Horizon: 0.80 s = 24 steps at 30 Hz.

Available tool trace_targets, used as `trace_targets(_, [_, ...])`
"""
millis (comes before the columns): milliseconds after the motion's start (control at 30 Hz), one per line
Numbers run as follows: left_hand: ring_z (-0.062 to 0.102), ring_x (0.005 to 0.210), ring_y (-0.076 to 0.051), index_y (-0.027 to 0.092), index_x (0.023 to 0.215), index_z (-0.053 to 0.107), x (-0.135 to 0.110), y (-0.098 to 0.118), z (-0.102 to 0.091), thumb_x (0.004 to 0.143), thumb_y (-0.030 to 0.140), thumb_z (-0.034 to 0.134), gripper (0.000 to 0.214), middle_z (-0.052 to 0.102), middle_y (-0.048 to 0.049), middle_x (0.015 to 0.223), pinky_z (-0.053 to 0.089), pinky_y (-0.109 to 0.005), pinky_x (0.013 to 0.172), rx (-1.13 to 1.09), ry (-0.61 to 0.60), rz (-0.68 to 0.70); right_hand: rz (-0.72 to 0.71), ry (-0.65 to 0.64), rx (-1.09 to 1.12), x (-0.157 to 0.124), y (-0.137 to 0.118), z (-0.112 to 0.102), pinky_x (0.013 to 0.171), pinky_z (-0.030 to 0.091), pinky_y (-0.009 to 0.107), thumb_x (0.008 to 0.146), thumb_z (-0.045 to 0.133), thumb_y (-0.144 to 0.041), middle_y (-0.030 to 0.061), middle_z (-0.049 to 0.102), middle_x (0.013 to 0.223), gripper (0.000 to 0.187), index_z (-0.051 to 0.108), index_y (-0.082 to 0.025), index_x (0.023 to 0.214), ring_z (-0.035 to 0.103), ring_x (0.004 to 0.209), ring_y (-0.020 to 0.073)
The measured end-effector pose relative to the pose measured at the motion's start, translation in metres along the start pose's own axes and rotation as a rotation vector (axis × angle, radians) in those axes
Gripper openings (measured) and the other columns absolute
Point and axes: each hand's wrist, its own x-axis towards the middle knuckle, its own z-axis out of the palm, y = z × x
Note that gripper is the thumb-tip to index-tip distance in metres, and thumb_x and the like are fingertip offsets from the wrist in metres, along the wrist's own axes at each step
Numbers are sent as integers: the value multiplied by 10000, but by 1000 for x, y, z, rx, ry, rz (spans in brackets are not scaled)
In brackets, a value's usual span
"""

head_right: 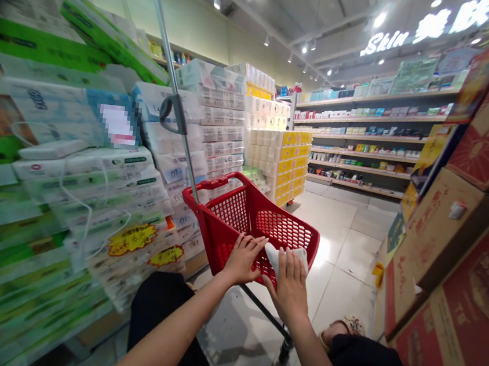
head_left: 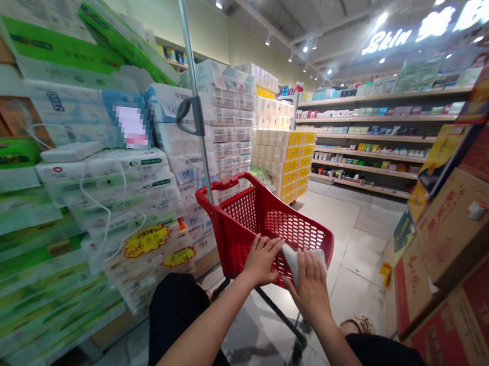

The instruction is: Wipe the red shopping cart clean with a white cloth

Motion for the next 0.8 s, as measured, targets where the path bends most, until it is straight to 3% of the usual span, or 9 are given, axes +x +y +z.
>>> trace_targets(167, [298,1308,-283,281,1473,251,1,-9,1,676,340,676,905,343,8,1486,38,-499,1186,-35,-8,3,-85,-34,9,23,-8,6,1068,273,491,922,398,-520,174,400,1428,693,222,-149,1481,349,1315,314])
trace_targets(333, [251,1363,-258,307,1478,231,7,-21,-1,680,289,665,908,321,8,1503,28,-498,1184,-68,-51,49,-35,-116,38,22,30,5,914,390,381,958,337,-484,96,604,1153,522,356,-217,1407,547,1061,233])
trace_targets(467, [233,1385,-255,334,1476,231,11,-23,-1,672,277,679,922,320,16,1504,28,-497,1184,-85,-66,43,-16,-133,42,20,50,5,840,396,342,971,315,-469,61,638,974,403,505,-220,1226,580,926,207])
trace_targets(633, [236,1391,-250,352,1464,265,8,-28,-3,684,270,674,885,304,33,1514,43,-482,1185,-97,-68,49,-24,-131,24,15,34,-4,811,388,345,972,313,-474,72,639,956,396,522,-209,1180,582,876,212])
trace_targets(800, [330,1333,-206,349,1393,404,7,-38,-5,794,318,592,629,400,41,1459,48,-456,1188,-114,-40,41,-37,-122,27,5,8,-16,832,388,356,969,344,-461,86,647,985,407,492,-187,1231,588,891,220])
